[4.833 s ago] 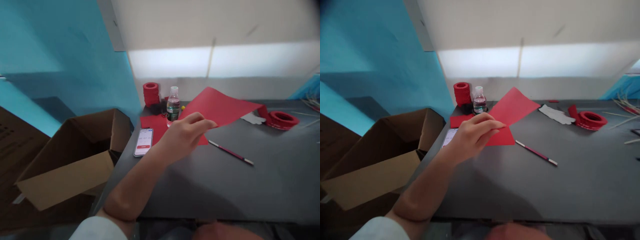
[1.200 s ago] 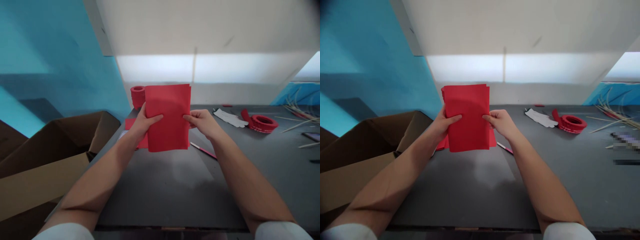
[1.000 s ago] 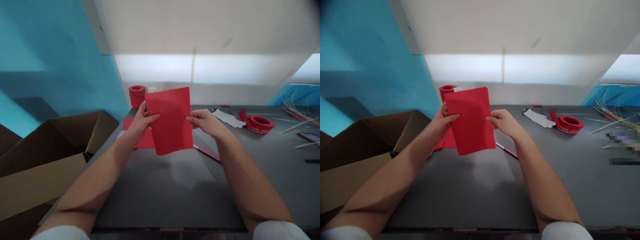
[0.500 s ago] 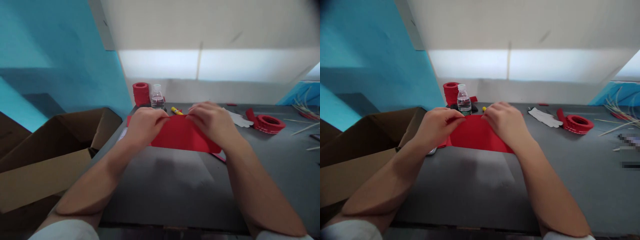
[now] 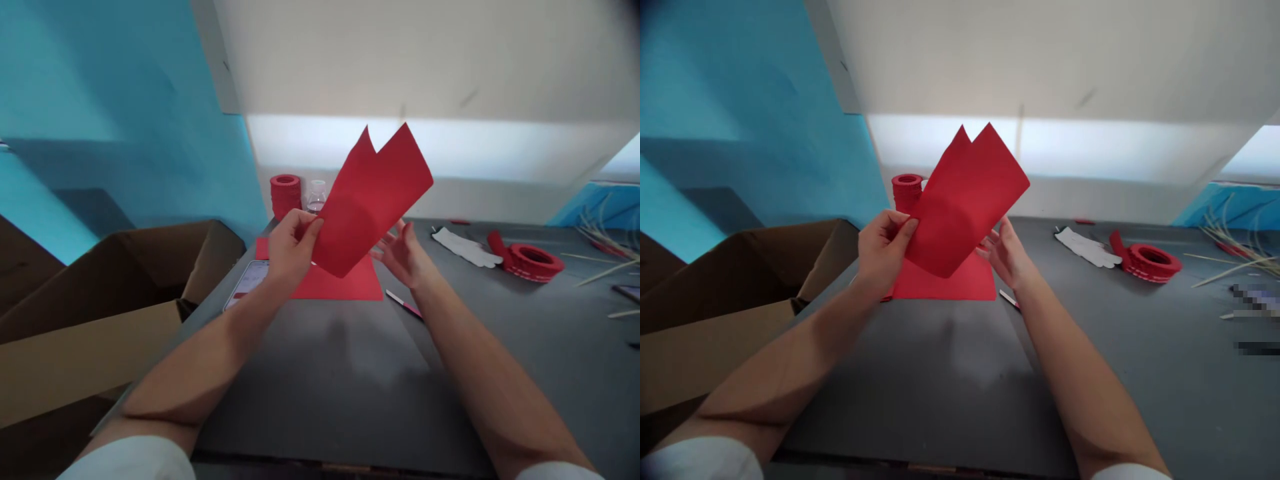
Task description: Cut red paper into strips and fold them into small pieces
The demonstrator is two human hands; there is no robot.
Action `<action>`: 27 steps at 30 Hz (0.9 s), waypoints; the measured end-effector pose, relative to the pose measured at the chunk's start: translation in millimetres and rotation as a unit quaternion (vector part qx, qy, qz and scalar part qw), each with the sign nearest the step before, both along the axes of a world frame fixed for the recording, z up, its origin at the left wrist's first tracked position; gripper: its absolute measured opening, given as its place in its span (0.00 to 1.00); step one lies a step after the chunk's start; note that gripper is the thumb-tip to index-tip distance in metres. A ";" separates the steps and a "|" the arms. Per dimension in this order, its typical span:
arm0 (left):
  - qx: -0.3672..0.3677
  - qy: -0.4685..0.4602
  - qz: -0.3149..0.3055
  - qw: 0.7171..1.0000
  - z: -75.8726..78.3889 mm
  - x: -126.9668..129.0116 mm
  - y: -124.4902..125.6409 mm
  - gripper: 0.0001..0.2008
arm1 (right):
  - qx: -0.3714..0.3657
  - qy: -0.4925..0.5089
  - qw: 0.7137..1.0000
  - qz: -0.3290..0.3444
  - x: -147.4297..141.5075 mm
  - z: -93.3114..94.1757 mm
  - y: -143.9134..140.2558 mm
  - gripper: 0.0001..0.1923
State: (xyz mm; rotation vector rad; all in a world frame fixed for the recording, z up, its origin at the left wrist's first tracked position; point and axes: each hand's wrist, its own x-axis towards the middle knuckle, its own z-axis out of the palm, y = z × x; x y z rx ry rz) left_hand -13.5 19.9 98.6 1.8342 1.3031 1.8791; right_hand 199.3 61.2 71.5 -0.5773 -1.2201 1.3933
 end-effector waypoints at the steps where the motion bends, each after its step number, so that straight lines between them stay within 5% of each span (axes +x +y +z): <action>1: -0.011 -0.014 -0.020 1.000 -2.5 3.0 -0.5 0.08 | -0.001 0.014 1.000 -0.001 -4.6 -1.8 -1.4 0.32; 5: -0.063 -0.062 -0.113 0.990 -13.7 12.9 1.3 0.10 | 0.019 0.049 0.996 -0.068 0.1 3.2 -2.9 0.26; 10: -0.146 -0.006 -0.164 0.976 -22.7 17.4 9.3 0.10 | 0.045 0.037 0.986 -0.155 21.1 15.7 -2.8 0.24; 13: -0.240 0.016 -0.240 0.941 -27.0 18.9 11.5 0.08 | 0.053 0.007 0.985 -0.166 25.3 21.0 -7.1 0.23; 16: -0.261 -0.007 -0.305 0.916 -30.5 21.7 9.8 0.15 | 0.042 -0.039 0.988 -0.143 21.7 23.0 -12.3 0.22; 27: -0.204 -0.073 -0.263 0.940 -33.5 28.3 5.5 0.19 | 0.041 -0.053 0.988 -0.137 8.9 20.1 -15.6 0.24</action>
